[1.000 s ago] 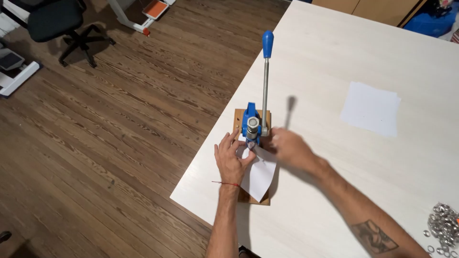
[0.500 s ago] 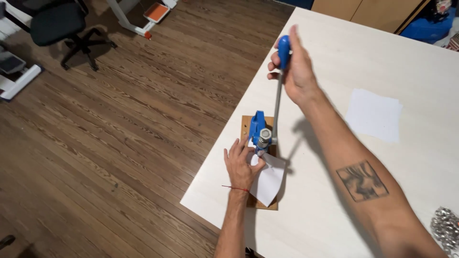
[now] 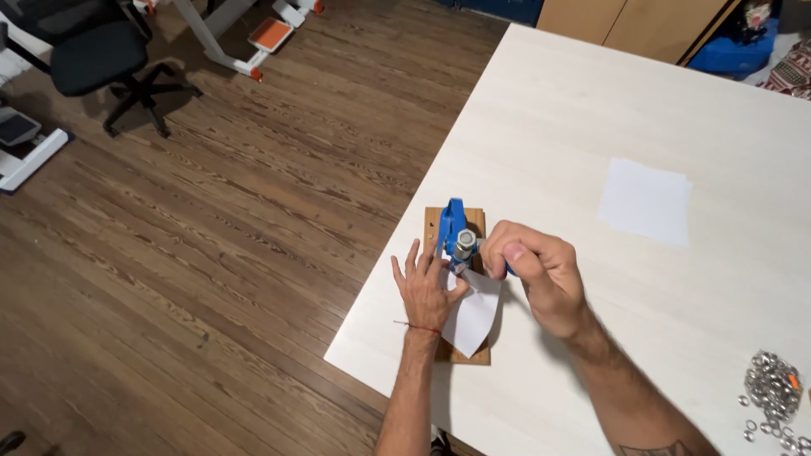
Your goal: Marking material and using a manual press to install metal grommets
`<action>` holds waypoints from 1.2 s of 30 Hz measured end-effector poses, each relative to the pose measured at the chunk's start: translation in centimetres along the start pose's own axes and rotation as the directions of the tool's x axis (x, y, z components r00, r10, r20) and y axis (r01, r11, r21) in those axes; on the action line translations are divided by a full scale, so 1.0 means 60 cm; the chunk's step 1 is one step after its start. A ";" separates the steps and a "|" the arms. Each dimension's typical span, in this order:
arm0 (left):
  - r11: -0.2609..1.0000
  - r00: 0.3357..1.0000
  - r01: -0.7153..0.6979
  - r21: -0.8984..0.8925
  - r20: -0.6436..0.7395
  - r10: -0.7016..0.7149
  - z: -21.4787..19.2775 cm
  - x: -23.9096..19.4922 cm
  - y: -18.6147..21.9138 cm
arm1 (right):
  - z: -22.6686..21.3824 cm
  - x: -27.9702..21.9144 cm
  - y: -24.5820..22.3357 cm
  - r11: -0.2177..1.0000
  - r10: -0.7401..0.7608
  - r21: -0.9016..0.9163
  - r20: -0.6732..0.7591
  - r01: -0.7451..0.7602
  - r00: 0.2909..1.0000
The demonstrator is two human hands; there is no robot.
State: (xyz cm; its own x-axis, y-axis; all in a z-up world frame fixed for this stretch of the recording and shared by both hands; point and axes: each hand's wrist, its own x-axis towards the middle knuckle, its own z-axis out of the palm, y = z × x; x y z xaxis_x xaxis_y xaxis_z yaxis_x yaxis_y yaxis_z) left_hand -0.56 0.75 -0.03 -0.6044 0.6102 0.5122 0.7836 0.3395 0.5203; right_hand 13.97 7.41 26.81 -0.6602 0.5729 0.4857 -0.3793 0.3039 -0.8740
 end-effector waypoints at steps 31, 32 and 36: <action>0.901 0.942 -0.333 -0.276 -0.066 0.328 -0.023 0.024 -0.055 | 0.111 -0.100 0.017 0.925 -0.376 -0.216 -0.395 0.313 0.838; 0.895 0.946 -0.320 -0.310 -0.048 0.321 -0.027 0.027 -0.057 | 0.112 -0.106 0.002 0.918 -0.301 -0.360 -0.356 0.167 0.885; 0.808 0.971 -0.193 -0.556 0.010 0.239 -0.087 0.076 -0.060 | 0.130 -0.127 -0.001 0.790 -0.093 -0.568 -0.485 -0.232 0.870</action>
State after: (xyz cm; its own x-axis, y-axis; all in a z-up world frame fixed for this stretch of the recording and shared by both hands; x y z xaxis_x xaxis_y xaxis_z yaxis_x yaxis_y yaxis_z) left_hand -6.90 -1.42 4.03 -0.3986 0.6807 0.6147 0.6702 -0.2413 0.7018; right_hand 13.97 -2.94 23.29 -0.2246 0.8391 0.4955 0.2222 0.5392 -0.8123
